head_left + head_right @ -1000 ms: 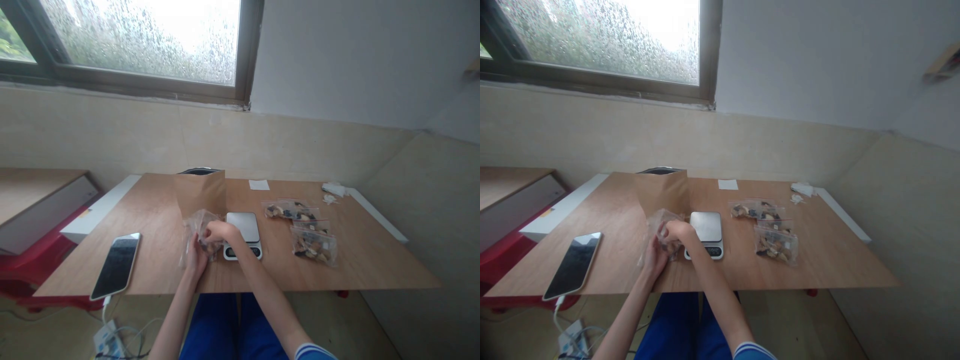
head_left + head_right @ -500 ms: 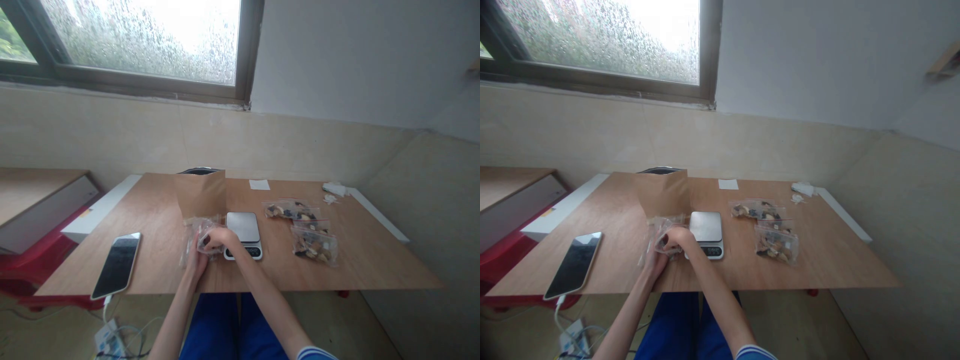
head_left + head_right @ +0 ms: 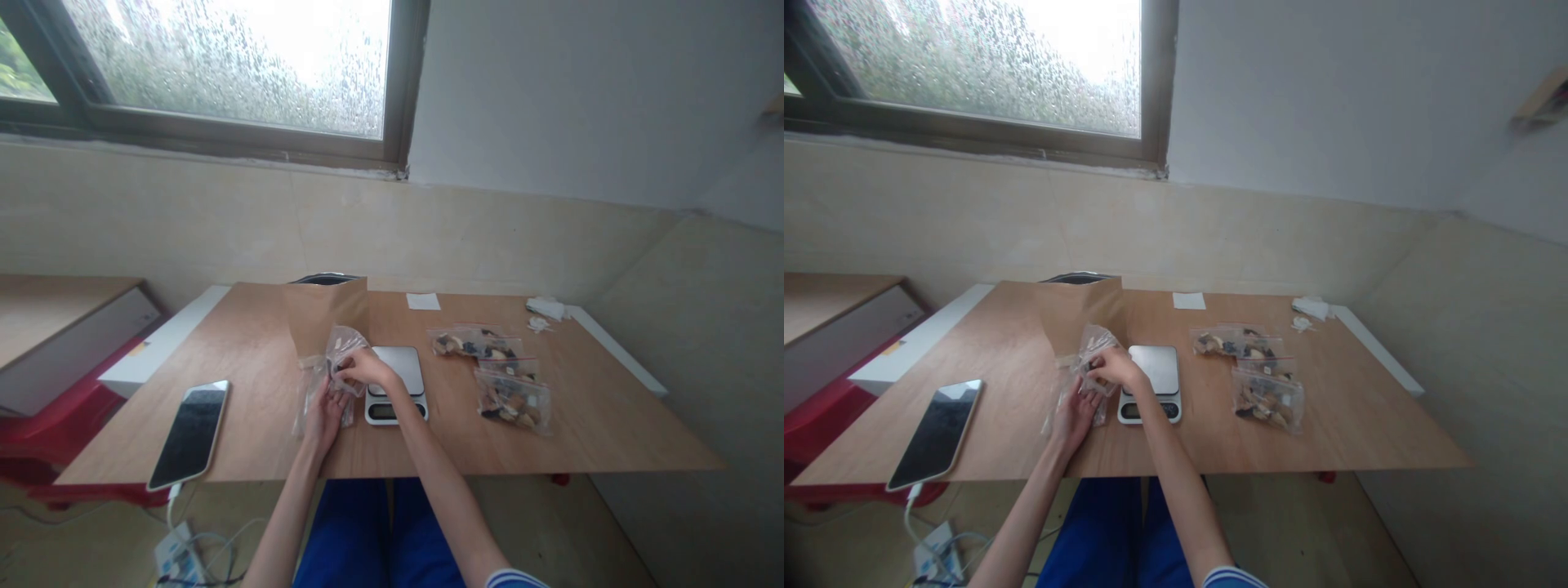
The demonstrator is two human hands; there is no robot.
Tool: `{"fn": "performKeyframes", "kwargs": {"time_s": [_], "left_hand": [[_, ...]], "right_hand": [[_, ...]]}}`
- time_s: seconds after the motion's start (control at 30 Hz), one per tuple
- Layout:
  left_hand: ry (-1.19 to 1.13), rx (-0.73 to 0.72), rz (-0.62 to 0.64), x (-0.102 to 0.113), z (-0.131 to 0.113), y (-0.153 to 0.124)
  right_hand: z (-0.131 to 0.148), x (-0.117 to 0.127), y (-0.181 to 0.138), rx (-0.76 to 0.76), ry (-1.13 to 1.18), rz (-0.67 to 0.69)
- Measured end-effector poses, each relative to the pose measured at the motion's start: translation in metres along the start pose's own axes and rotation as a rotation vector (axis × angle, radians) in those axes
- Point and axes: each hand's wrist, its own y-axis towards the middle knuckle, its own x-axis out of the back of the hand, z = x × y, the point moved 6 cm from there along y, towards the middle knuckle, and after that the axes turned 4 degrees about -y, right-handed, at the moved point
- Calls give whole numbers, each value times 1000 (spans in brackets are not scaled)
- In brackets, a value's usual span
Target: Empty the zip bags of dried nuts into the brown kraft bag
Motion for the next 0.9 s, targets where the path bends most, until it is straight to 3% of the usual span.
{"fn": "performKeyframes", "kwargs": {"time_s": [0.33, 0.67, 0.8, 0.9], "left_hand": [[35, -78, -9, 2, -1, 2], [-23, -147, -61, 2, -4, 0], [-32, -157, -86, 4, -4, 1], [-25, -159, -92, 2, -5, 0]], "right_hand": [[1, -5, -5, 56, 110, -85], [-3, 0, -5, 77, 242, -318], [-4, 10, -9, -2, 330, -414], [0, 23, -16, 25, 417, -460]]}}
